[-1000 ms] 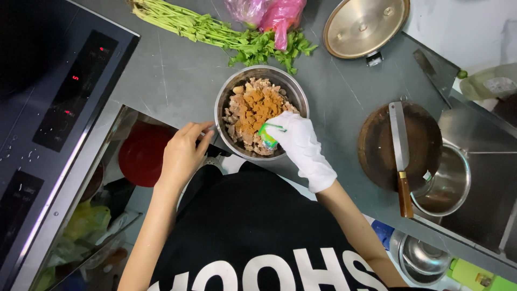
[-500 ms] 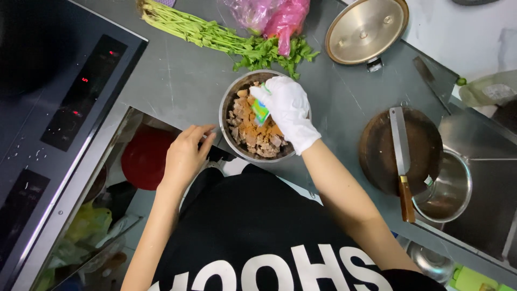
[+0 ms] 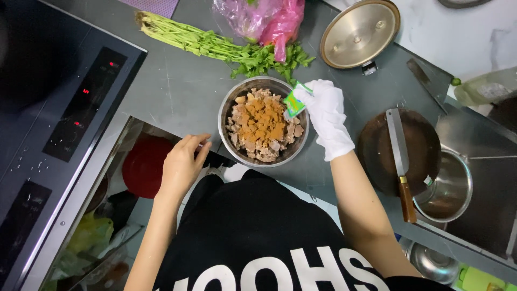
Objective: The person adds liquid seasoning from a bottle and scoops seasoning from a yellow container into a pot of chopped tomatoes and garlic on an induction stove, then stirs the pot with chopsticks and adjusts the stove settings. They then sprinkle seasoning powder from a small packet over a bowl of cooked meat pieces.
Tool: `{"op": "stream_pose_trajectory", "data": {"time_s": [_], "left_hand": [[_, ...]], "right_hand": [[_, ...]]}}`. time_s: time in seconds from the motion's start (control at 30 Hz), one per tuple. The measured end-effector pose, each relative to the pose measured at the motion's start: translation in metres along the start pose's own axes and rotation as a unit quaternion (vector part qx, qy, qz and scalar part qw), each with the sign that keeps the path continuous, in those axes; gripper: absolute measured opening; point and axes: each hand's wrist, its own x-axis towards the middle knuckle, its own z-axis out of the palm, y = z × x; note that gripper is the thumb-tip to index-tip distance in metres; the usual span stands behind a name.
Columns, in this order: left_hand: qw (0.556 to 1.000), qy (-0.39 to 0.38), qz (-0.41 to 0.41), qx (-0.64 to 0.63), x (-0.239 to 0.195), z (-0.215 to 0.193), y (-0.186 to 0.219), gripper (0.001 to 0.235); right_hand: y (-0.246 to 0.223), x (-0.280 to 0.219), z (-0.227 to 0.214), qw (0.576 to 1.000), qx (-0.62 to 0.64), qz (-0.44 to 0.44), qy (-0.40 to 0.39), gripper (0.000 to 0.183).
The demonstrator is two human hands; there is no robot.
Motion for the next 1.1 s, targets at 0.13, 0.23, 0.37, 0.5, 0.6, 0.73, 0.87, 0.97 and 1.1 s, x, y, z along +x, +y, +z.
{"op": "stream_pose_trajectory", "data": {"time_s": [0.13, 0.23, 0.37, 0.5, 0.6, 0.73, 0.87, 0.97, 1.1], "left_hand": [[1.0, 0.0, 0.026, 0.005, 0.002, 0.003, -0.002, 0.022], [1.0, -0.008, 0.008, 0.014, 0.004, 0.002, 0.002, 0.021], [1.0, -0.012, 0.005, 0.024, 0.005, 0.003, 0.001, 0.021], [1.0, -0.019, 0.008, 0.013, 0.005, 0.004, 0.002, 0.021], [1.0, -0.024, 0.005, 0.012, 0.007, 0.003, 0.007, 0.021], [0.999, -0.034, 0.001, 0.015, 0.01, 0.004, 0.013, 0.022], [0.999, -0.028, 0.024, 0.016, 0.012, 0.005, 0.018, 0.021], [0.999, -0.026, 0.022, 0.003, 0.012, 0.004, 0.021, 0.021], [0.999, -0.024, 0.024, -0.001, 0.01, 0.003, 0.02, 0.02]], "right_hand": [[-0.013, -0.015, -0.017, 0.992, -0.083, 0.085, -0.027, 0.035], [0.007, -0.026, -0.009, 0.99, -0.13, 0.017, -0.045, 0.027], [0.01, -0.054, -0.003, 0.996, 0.093, 0.0, 0.011, 0.018], [0.023, -0.067, 0.006, 0.968, 0.184, 0.166, 0.048, 0.009], [0.035, -0.075, 0.008, 0.98, 0.145, 0.128, 0.049, 0.009], [0.009, -0.079, -0.002, 0.987, 0.125, 0.091, 0.051, 0.014], [0.0, -0.078, -0.008, 0.985, 0.072, 0.159, 0.013, 0.017], [0.003, -0.078, -0.006, 0.993, 0.104, 0.047, 0.025, 0.02], [-0.014, -0.078, -0.018, 0.978, 0.171, 0.122, 0.012, 0.029]]}}
